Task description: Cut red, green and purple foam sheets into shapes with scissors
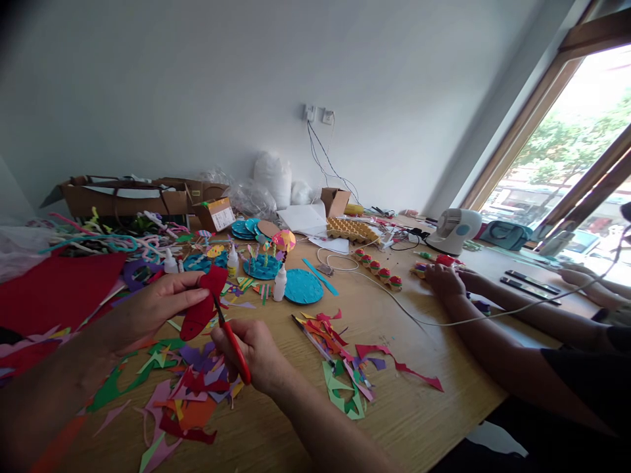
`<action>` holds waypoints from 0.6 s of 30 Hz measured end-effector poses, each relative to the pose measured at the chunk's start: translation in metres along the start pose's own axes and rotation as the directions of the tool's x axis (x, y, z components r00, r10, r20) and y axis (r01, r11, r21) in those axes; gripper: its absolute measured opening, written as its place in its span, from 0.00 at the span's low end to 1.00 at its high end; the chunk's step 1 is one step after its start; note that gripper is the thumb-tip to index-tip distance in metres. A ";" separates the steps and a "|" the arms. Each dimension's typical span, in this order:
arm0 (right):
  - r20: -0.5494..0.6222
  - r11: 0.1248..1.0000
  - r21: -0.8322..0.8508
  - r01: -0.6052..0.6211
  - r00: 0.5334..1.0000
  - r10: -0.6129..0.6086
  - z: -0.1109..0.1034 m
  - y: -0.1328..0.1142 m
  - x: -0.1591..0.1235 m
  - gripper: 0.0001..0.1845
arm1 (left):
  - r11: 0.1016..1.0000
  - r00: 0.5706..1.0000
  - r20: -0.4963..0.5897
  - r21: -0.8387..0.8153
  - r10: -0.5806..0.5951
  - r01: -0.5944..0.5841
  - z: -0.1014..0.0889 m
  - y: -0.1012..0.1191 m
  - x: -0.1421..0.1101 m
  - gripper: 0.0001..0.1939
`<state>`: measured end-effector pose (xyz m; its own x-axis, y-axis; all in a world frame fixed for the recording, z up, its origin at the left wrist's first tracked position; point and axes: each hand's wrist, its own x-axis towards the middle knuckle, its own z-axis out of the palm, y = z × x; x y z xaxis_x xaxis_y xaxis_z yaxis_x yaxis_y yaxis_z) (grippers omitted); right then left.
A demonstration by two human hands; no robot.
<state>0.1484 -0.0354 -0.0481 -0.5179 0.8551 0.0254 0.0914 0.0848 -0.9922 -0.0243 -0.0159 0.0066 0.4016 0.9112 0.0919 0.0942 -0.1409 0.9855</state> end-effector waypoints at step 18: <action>-0.038 0.997 -0.030 -0.068 0.997 0.067 0.001 -0.003 0.001 0.26 | 0.996 0.997 -0.074 0.080 0.039 -0.033 -0.001 0.007 -0.002 0.10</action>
<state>0.1466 -0.0354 -0.0454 -0.4778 0.8777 -0.0364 0.1515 0.0415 -0.9876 -0.0253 -0.0183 0.0131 0.3368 0.9311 0.1403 0.1539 -0.2015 0.9673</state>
